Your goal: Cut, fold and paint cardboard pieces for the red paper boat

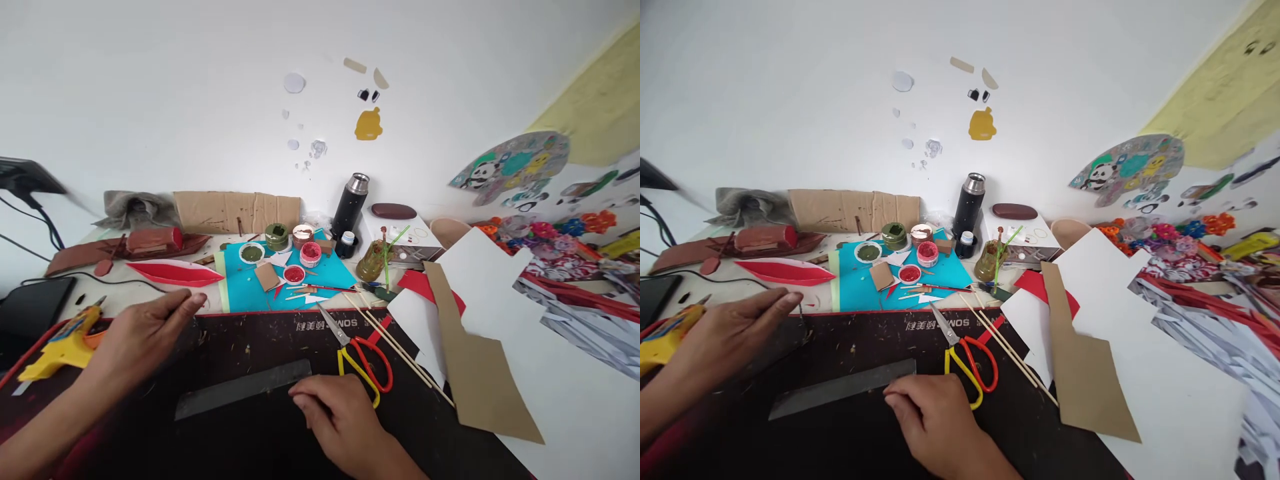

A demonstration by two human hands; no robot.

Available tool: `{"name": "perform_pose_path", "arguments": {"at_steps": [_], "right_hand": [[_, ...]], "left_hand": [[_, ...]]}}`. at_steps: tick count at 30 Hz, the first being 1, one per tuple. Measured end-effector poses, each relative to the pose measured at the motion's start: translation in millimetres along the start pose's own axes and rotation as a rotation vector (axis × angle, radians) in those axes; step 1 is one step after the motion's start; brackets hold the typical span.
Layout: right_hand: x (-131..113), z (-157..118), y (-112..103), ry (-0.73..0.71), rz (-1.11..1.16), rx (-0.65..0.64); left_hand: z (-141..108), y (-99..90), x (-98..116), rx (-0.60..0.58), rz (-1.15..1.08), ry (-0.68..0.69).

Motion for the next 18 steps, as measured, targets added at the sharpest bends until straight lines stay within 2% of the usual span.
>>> {"name": "perform_pose_path", "arguments": {"at_steps": [3,7,11,15,18], "right_hand": [[9,3,0,0.097,0.078,0.011],[24,4,0,0.203,0.138,0.079],[29,4,2,0.237,0.049,0.082],[26,4,2,0.21,-0.085,0.065],[28,4,-3,0.226,-0.176,0.066]], "left_hand": [[-18,19.3,-10,-0.077,-0.083,0.053],[-39,36.9,-12,-0.084,-0.156,0.175],[-59,56.1,-3,-0.16,-0.19,0.366],[-75,75.8,3,-0.264,-0.078,0.564],[-78,85.6,3,-0.297,-0.022,0.642]]}}
Point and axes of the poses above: each hand's wrist, its own z-axis towards the middle knuckle, its own y-axis out of the palm, x = y × z, the point moved 8 cm from there along z, towards the middle knuckle, and after that the axes turned 2 degrees about z, right-handed, at the moved point
